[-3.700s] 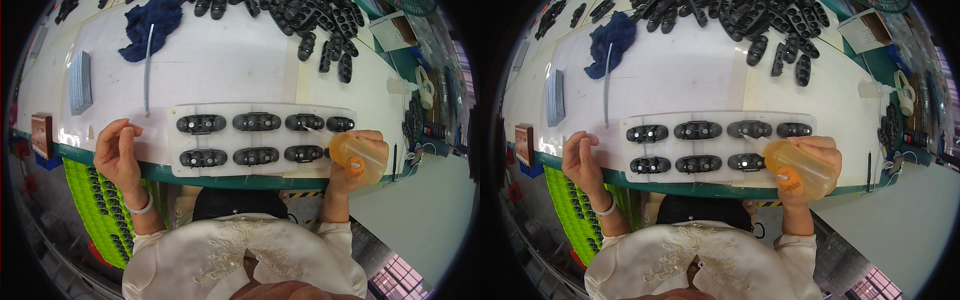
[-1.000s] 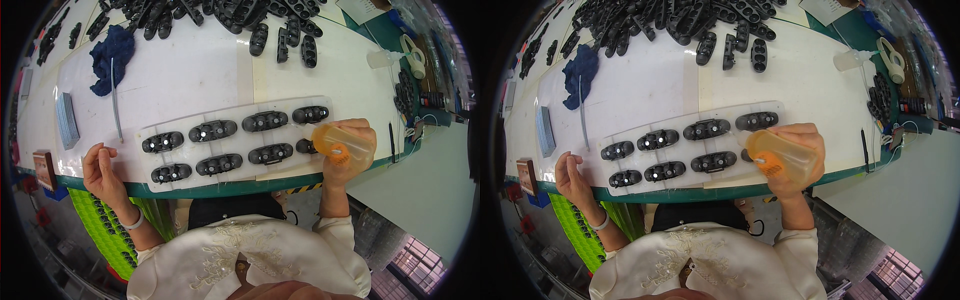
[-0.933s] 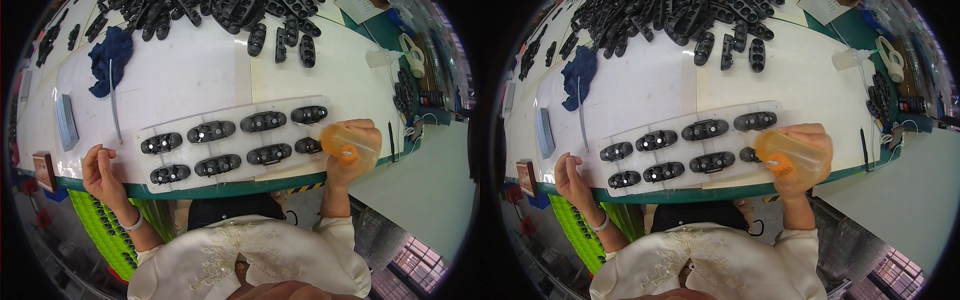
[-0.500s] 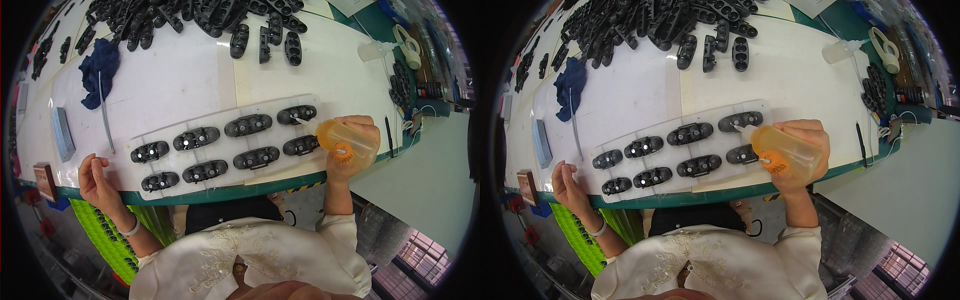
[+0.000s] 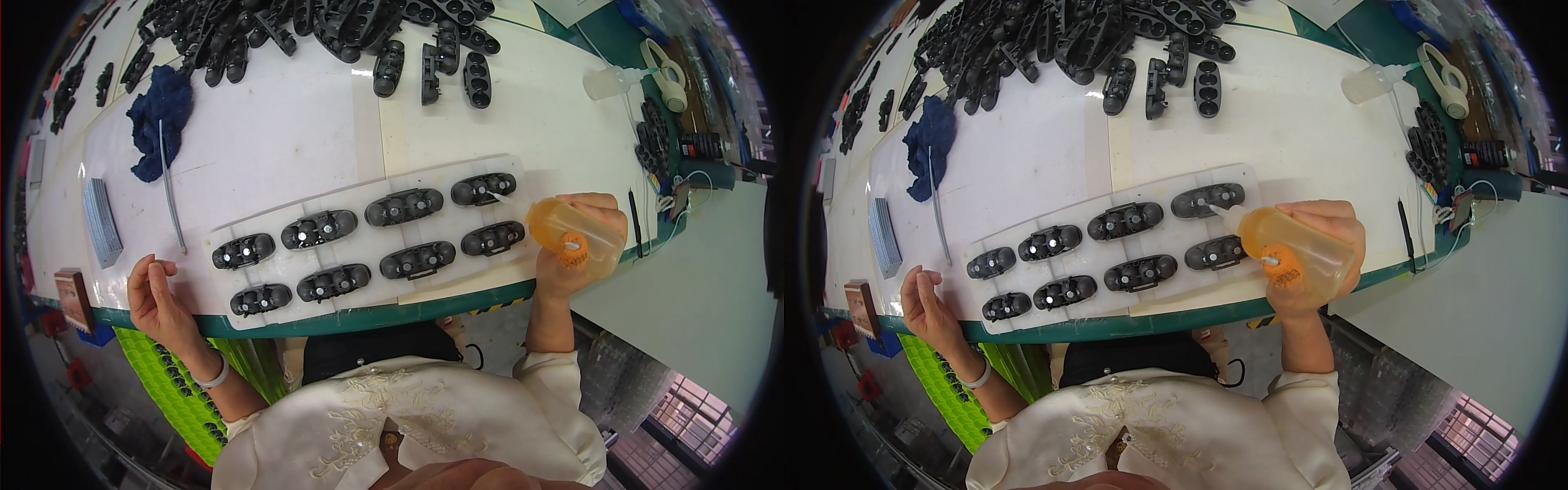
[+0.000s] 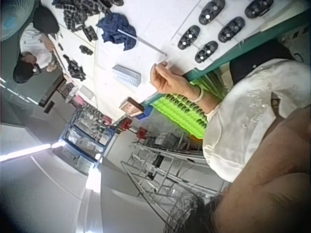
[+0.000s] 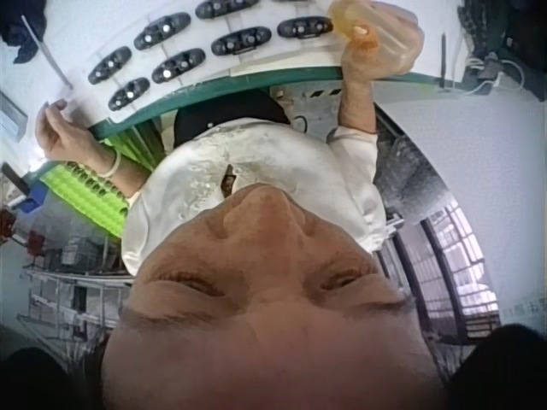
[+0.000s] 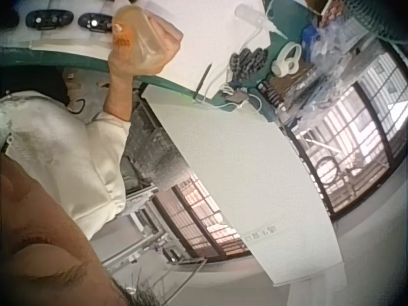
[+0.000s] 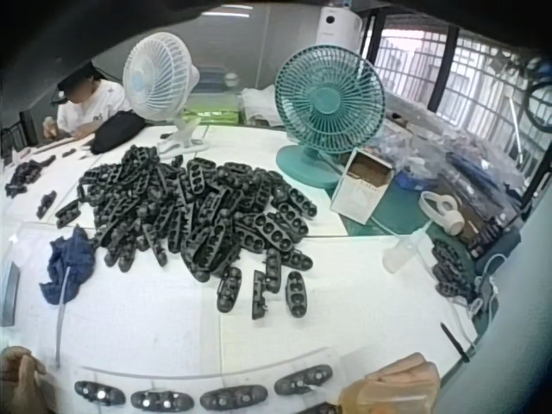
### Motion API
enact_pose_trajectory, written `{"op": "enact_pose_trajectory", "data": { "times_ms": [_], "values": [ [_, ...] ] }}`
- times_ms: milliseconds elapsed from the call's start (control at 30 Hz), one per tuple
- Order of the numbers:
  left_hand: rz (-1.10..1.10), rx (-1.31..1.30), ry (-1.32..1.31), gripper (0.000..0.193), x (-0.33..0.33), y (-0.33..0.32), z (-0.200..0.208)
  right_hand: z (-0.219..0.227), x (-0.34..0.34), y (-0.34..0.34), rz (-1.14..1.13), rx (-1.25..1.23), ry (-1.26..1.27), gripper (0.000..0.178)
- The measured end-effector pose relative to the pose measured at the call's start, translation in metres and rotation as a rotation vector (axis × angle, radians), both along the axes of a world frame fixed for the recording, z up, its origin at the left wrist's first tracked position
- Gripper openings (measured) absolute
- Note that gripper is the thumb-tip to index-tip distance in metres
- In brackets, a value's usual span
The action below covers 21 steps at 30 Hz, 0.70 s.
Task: Applying glue to and assembling small black plastic components on a workbench in an industrial setting.
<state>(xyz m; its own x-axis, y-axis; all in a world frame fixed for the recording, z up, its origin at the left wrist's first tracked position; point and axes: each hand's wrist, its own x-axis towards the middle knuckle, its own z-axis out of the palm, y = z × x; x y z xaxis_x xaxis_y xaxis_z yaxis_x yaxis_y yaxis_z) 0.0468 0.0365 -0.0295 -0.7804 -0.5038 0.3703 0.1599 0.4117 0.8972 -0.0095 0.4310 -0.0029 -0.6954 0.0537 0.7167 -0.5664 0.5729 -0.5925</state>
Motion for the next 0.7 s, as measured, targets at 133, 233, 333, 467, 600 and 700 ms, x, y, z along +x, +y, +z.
{"op": "enact_pose_trajectory", "data": {
  "times_ms": [133, 233, 333, 467, 600, 700],
  "values": [
    [0.001, 0.014, -0.003, 0.014, 0.000, 0.000, -0.001, -0.002, -0.002, 0.001, 0.014, -0.030, 0.003, 0.015],
    [0.001, 0.012, -0.008, 0.014, 0.000, 0.000, -0.001, -0.001, -0.004, -0.001, 0.011, 0.000, -0.018, 0.018],
    [0.002, 0.019, -0.002, 0.015, -0.001, 0.000, -0.001, 0.000, 0.000, -0.003, -0.035, -0.071, -0.121, 0.043],
    [0.007, 0.017, -0.002, 0.015, -0.001, 0.000, -0.001, -0.003, -0.001, 0.004, 0.024, -0.128, -0.057, 0.036],
    [0.013, 0.018, -0.006, 0.014, 0.000, -0.001, -0.001, -0.001, 0.001, 0.011, -0.069, -0.092, 0.001, 0.038],
    [0.013, 0.009, -0.017, 0.014, -0.001, -0.002, -0.003, -0.004, -0.001, 0.016, -0.075, -0.093, 0.016, 0.038]
  ]
}}
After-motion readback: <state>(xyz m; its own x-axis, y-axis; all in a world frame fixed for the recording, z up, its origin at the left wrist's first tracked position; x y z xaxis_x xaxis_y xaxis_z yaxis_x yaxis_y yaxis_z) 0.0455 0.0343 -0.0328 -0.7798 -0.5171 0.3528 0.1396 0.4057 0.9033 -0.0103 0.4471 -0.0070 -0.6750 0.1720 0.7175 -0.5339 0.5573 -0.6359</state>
